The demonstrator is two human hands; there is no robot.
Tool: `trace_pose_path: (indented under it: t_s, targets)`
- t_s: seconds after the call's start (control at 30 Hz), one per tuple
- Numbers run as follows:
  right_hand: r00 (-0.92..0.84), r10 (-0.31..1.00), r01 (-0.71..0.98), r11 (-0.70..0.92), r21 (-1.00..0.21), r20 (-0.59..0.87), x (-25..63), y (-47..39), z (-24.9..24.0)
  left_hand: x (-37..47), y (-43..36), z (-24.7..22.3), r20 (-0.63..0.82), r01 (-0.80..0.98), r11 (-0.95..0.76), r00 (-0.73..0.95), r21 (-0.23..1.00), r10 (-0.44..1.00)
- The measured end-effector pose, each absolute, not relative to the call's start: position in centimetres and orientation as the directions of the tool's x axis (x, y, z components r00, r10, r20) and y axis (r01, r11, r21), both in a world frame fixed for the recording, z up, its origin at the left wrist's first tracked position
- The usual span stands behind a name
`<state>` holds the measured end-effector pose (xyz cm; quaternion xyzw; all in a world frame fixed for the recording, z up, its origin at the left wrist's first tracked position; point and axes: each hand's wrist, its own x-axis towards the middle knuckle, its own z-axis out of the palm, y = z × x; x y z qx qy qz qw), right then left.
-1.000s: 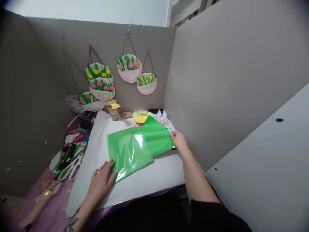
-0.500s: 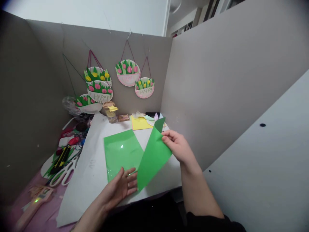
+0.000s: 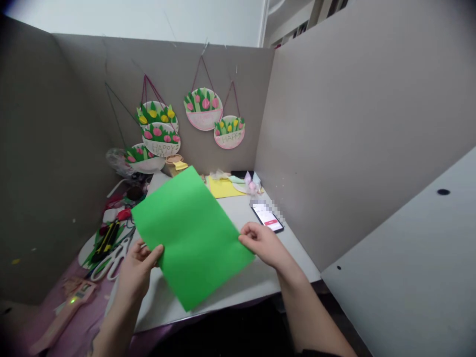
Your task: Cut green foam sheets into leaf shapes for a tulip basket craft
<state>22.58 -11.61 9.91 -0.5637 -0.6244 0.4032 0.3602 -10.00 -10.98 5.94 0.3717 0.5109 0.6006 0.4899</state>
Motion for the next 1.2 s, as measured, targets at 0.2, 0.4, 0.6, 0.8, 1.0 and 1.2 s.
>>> trace_pose_path:
  t_s: [0.2,0.4,0.6,0.8,1.0,1.2]
  targets:
    - [-0.005,0.999,0.465,-0.042,-0.884,-0.05,20.0,-6.1,1.9,-13.6,-10.0,0.8,-0.218,-0.051,0.212,-0.228,0.976,0.949]
    - [-0.165,0.91,-0.041,-0.392,-0.919,-0.381,18.0,-3.3,0.4,-11.5,-10.9,0.7,-0.384,-0.299,0.31,-0.233,0.902,0.893]
    - [-0.283,0.88,-0.104,-0.424,-0.9,-0.382,16.0,-3.1,0.0,-11.6,-10.6,1.5,-0.438,-0.343,0.351,-0.223,0.871,0.871]
    - [-0.139,0.984,-0.135,-0.126,-0.983,-0.107,17.4,-5.2,2.2,-13.2,-11.0,1.0,-0.438,-0.405,0.314,-0.262,0.859,0.86]
    - [0.24,0.971,-0.196,0.064,-0.979,0.016,16.2,-5.2,2.1,-14.4,-12.2,1.8,-0.401,-0.495,0.229,-0.273,0.838,0.874]
    - [0.222,0.948,-0.521,-0.081,-0.849,-0.227,7.3,-1.6,0.3,-15.5,-13.5,2.2,-0.39,-0.644,0.118,-0.298,0.756,0.872]
